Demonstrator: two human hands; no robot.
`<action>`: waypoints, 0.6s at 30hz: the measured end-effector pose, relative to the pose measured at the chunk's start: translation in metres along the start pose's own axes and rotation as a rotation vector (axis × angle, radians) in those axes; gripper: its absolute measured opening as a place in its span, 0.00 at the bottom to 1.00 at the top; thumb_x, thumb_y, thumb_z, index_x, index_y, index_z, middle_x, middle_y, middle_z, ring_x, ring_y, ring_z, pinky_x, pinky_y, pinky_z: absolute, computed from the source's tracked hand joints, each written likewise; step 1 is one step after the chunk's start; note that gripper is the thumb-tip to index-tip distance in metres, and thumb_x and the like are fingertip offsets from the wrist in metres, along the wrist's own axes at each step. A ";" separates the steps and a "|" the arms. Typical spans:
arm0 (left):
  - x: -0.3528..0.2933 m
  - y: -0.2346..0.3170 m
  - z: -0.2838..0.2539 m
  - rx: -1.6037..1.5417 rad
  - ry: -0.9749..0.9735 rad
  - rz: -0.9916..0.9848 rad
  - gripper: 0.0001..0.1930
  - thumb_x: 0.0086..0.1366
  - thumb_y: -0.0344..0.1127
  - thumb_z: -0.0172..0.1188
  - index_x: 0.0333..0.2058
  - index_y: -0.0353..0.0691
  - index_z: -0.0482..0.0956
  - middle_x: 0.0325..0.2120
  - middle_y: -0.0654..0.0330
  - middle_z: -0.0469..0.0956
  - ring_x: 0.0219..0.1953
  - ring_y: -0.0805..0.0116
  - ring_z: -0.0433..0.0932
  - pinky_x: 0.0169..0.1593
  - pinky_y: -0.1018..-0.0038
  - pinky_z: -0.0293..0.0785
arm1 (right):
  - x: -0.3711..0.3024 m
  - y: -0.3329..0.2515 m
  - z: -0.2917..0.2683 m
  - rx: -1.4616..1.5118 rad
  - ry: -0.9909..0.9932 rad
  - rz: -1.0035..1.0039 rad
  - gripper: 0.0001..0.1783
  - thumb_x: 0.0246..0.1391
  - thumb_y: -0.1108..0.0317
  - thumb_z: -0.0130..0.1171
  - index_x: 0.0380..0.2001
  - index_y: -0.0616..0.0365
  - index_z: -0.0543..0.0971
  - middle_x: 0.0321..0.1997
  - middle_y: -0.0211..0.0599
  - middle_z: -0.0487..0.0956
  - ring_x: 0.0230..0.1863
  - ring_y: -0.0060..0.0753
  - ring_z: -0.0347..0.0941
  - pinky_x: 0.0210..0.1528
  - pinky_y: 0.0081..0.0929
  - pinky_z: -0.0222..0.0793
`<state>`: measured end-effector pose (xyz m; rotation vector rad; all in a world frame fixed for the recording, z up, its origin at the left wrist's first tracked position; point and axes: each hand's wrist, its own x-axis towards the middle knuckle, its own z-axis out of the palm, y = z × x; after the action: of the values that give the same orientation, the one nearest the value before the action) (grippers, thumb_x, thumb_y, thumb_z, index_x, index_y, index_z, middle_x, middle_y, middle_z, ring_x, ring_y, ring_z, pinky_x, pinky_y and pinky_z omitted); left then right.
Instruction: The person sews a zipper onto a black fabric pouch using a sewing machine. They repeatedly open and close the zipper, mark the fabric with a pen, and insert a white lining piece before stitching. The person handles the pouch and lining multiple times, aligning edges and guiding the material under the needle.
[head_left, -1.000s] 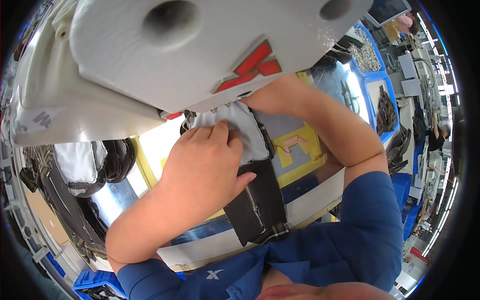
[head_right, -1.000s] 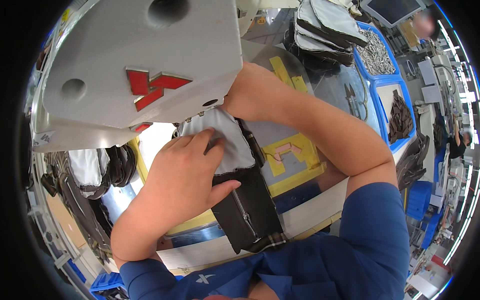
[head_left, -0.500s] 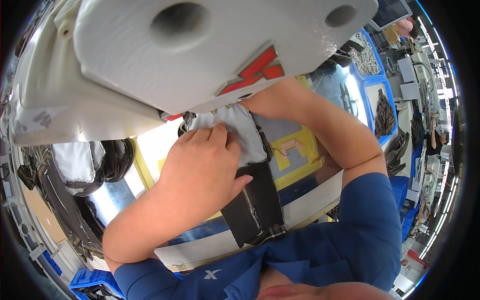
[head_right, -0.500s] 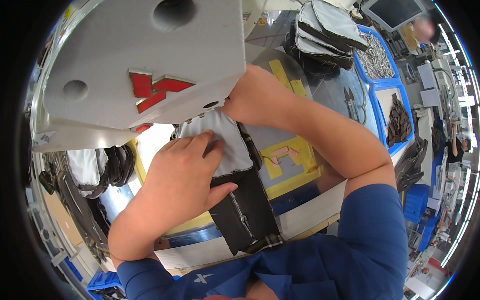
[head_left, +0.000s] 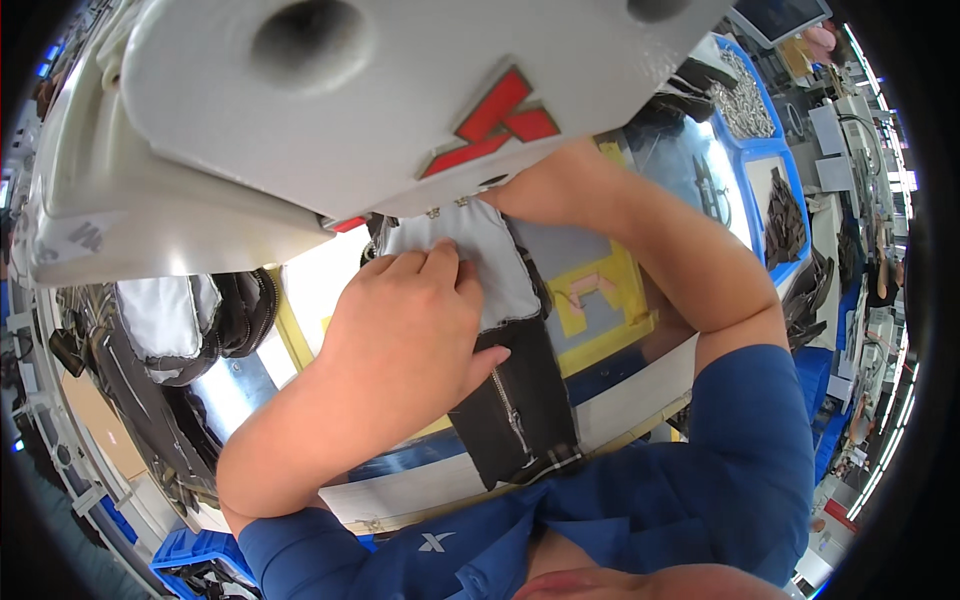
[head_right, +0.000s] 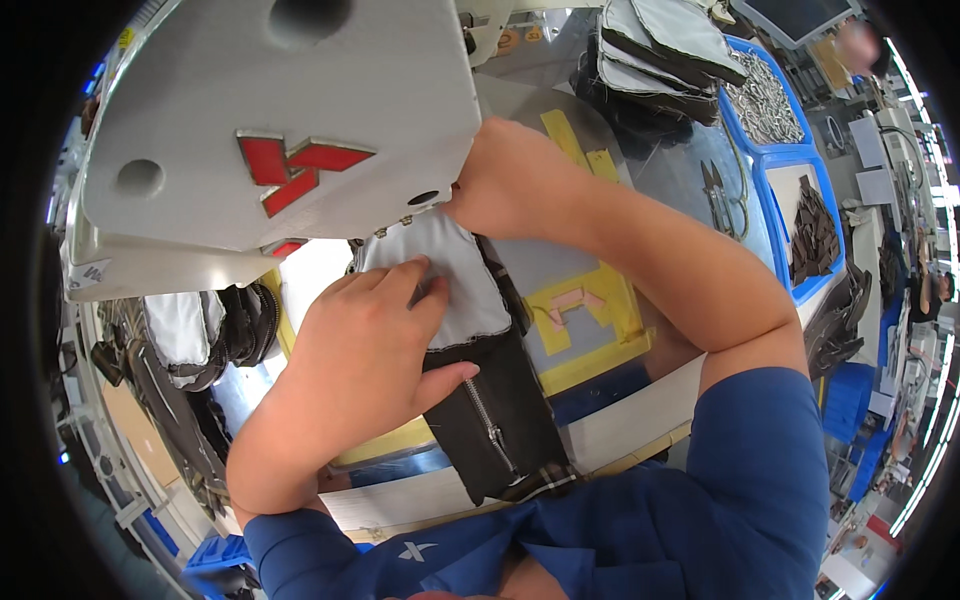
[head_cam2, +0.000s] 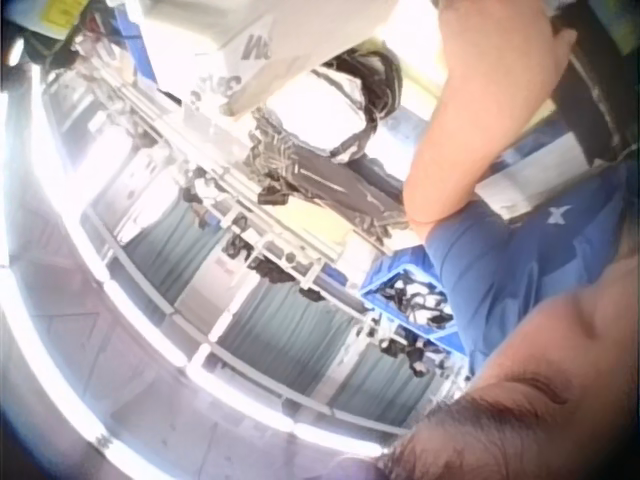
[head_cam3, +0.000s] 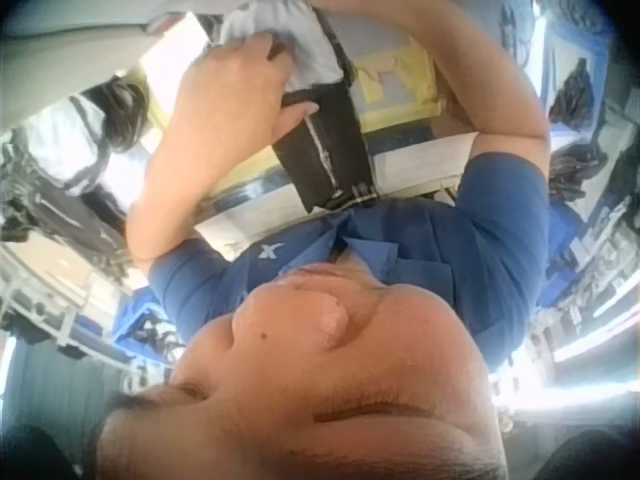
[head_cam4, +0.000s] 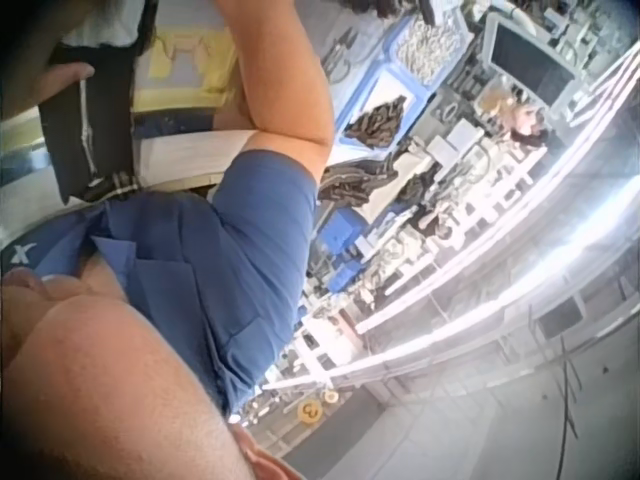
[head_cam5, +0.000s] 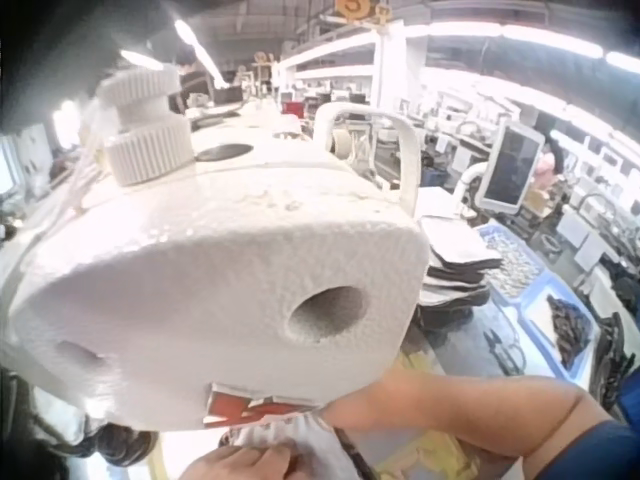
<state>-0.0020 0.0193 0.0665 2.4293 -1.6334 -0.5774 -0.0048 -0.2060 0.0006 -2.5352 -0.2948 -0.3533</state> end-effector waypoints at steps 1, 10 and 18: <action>0.001 0.001 -0.002 -0.005 -0.035 -0.009 0.34 0.53 0.52 0.76 0.50 0.31 0.81 0.53 0.43 0.78 0.50 0.47 0.81 0.55 0.60 0.77 | -0.001 0.002 0.002 -0.015 -0.012 0.010 0.11 0.49 0.67 0.58 0.35 0.56 0.84 0.34 0.50 0.84 0.37 0.63 0.79 0.38 0.52 0.76; 0.001 -0.004 0.012 0.001 0.134 0.095 0.35 0.52 0.52 0.76 0.52 0.31 0.79 0.55 0.42 0.76 0.50 0.46 0.80 0.57 0.59 0.76 | 0.001 0.017 -0.003 -0.036 -0.079 0.059 0.10 0.46 0.68 0.61 0.31 0.61 0.85 0.31 0.53 0.83 0.36 0.62 0.79 0.40 0.49 0.76; 0.007 -0.002 0.021 -0.046 0.217 0.158 0.37 0.52 0.51 0.76 0.55 0.34 0.79 0.58 0.43 0.75 0.54 0.46 0.78 0.60 0.58 0.73 | -0.005 0.028 -0.009 -0.034 -0.078 0.140 0.11 0.47 0.67 0.62 0.26 0.66 0.84 0.28 0.55 0.83 0.34 0.60 0.80 0.40 0.47 0.76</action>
<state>-0.0063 0.0154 0.0455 2.2161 -1.6798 -0.3121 -0.0030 -0.2349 -0.0073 -2.5898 -0.1409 -0.2071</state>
